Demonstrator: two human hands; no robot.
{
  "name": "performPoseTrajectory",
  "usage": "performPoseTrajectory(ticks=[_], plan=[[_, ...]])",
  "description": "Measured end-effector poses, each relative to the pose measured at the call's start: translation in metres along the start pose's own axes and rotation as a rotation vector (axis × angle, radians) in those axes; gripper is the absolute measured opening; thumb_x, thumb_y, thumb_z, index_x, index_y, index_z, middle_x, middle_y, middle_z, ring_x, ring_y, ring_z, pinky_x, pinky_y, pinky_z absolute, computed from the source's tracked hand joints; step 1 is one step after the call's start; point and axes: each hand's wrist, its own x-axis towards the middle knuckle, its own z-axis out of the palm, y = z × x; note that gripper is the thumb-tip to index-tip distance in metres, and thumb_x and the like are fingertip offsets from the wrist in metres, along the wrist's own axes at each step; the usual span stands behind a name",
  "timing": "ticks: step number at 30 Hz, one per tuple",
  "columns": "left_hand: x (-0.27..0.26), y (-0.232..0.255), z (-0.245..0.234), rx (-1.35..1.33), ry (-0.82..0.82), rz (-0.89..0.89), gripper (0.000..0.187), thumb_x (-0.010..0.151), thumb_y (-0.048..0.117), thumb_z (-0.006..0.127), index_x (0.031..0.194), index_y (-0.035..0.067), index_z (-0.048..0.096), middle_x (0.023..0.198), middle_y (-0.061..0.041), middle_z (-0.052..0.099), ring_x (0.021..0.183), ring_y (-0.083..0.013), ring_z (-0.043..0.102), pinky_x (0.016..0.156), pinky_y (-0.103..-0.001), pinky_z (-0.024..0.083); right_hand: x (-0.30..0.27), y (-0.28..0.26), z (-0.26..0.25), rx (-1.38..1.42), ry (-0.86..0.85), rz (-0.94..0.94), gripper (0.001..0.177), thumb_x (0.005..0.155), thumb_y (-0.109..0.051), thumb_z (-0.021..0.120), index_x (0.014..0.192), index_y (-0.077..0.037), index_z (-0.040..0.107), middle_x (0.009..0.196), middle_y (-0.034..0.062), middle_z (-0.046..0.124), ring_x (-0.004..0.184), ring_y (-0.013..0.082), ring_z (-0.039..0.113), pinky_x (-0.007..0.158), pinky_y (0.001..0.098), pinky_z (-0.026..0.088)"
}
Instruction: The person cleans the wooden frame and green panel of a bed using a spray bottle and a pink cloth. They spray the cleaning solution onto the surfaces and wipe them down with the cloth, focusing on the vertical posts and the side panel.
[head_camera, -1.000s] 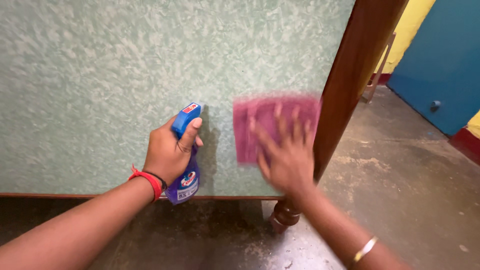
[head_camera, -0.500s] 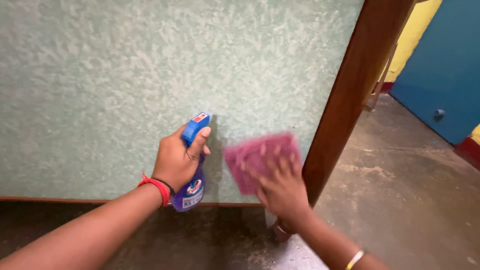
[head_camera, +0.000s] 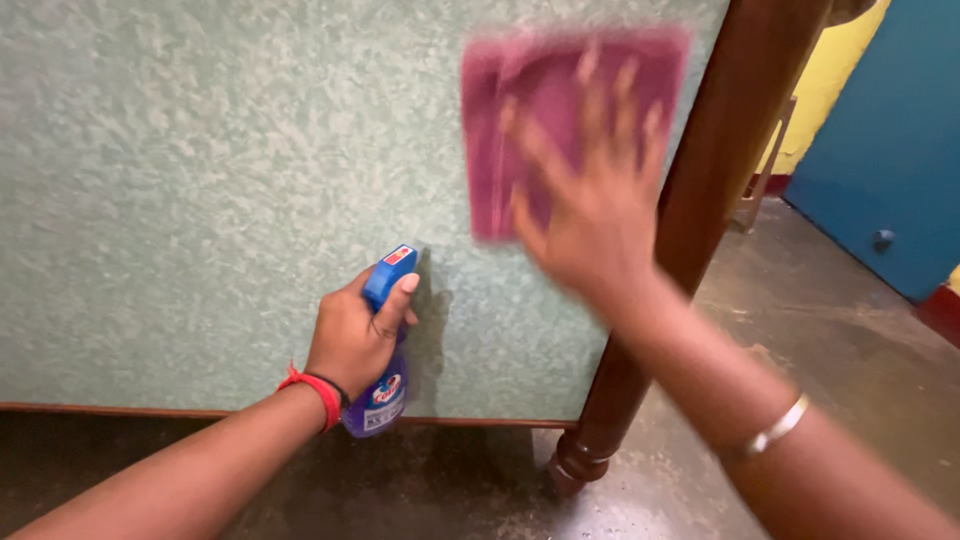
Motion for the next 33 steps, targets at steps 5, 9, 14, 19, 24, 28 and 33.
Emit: performPoseTrajectory(ticks=[5, 9, 14, 19, 24, 28, 33], plan=[[0.001, 0.003, 0.002, 0.002, -0.005, -0.018, 0.054, 0.094, 0.054, 0.058, 0.092, 0.002, 0.071, 0.065, -0.005, 0.073, 0.057, -0.0163, 0.070, 0.058, -0.033, 0.055, 0.025, 0.010, -0.008, 0.011, 0.032, 0.022, 0.063, 0.103, -0.038, 0.062, 0.162, -0.036, 0.042, 0.169, 0.0228, 0.010, 0.156, 0.0480, 0.001, 0.126, 0.0677, 0.001], [0.001, 0.004, -0.001, -0.022, 0.005, 0.024, 0.053, 0.094, 0.054, 0.059, 0.093, 0.003, 0.071, 0.065, -0.004, 0.073, 0.057, -0.0149, 0.069, 0.058, -0.032, 0.054, -0.077, -0.018, 0.039, -0.005, -0.090, -0.078, 0.067, 0.093, -0.038, 0.063, 0.157, -0.037, 0.044, 0.171, 0.0175, 0.009, 0.155, 0.0471, -0.002, 0.122, 0.0705, 0.001], [-0.005, 0.006, -0.006, -0.030, -0.013, -0.017, 0.053, 0.094, 0.054, 0.060, 0.092, 0.002, 0.071, 0.065, -0.004, 0.073, 0.056, -0.0148, 0.068, 0.058, -0.031, 0.055, -0.223, -0.053, 0.076, 0.108, -0.510, -0.217, 0.071, 0.084, -0.034, 0.067, 0.151, -0.039, 0.046, 0.167, 0.0031, 0.025, 0.154, 0.0343, 0.011, 0.121, 0.0623, 0.007], [-0.006, 0.008, -0.018, -0.035, -0.019, -0.011, 0.052, 0.094, 0.054, 0.060, 0.097, 0.003, 0.070, 0.065, -0.004, 0.073, 0.057, -0.0146, 0.070, 0.059, -0.031, 0.055, -0.219, -0.051, 0.083, 0.006, -0.481, -0.344, 0.071, 0.084, -0.034, 0.068, 0.153, -0.041, 0.050, 0.170, -0.0024, 0.024, 0.157, 0.0269, 0.012, 0.127, 0.0556, 0.007], [-0.005, 0.005, -0.023, -0.031, 0.010, -0.001, 0.051, 0.094, 0.053, 0.059, 0.103, 0.004, 0.070, 0.065, -0.004, 0.073, 0.056, -0.0151, 0.070, 0.058, -0.031, 0.055, -0.086, -0.045, 0.053, 0.006, -0.226, -0.266, 0.064, 0.088, -0.039, 0.065, 0.150, -0.038, 0.049, 0.169, 0.0124, 0.003, 0.153, 0.0392, -0.010, 0.122, 0.0645, -0.005], [-0.002, 0.004, -0.024, -0.030, 0.040, -0.013, 0.051, 0.094, 0.052, 0.060, 0.106, 0.004, 0.071, 0.065, -0.005, 0.073, 0.056, -0.0154, 0.069, 0.057, -0.031, 0.055, 0.024, -0.023, 0.014, 0.048, 0.020, -0.083, 0.066, 0.098, -0.040, 0.070, 0.161, -0.037, 0.049, 0.174, 0.0157, 0.011, 0.157, 0.0421, -0.003, 0.128, 0.0607, -0.005], [0.001, 0.002, -0.026, -0.057, 0.049, -0.025, 0.051, 0.094, 0.052, 0.060, 0.104, 0.003, 0.071, 0.065, -0.005, 0.073, 0.055, -0.0154, 0.068, 0.056, -0.032, 0.054, 0.021, -0.032, 0.018, -0.007, 0.068, -0.076, 0.066, 0.095, -0.033, 0.070, 0.159, -0.038, 0.055, 0.174, 0.0136, 0.020, 0.159, 0.0446, 0.008, 0.127, 0.0618, 0.001]])
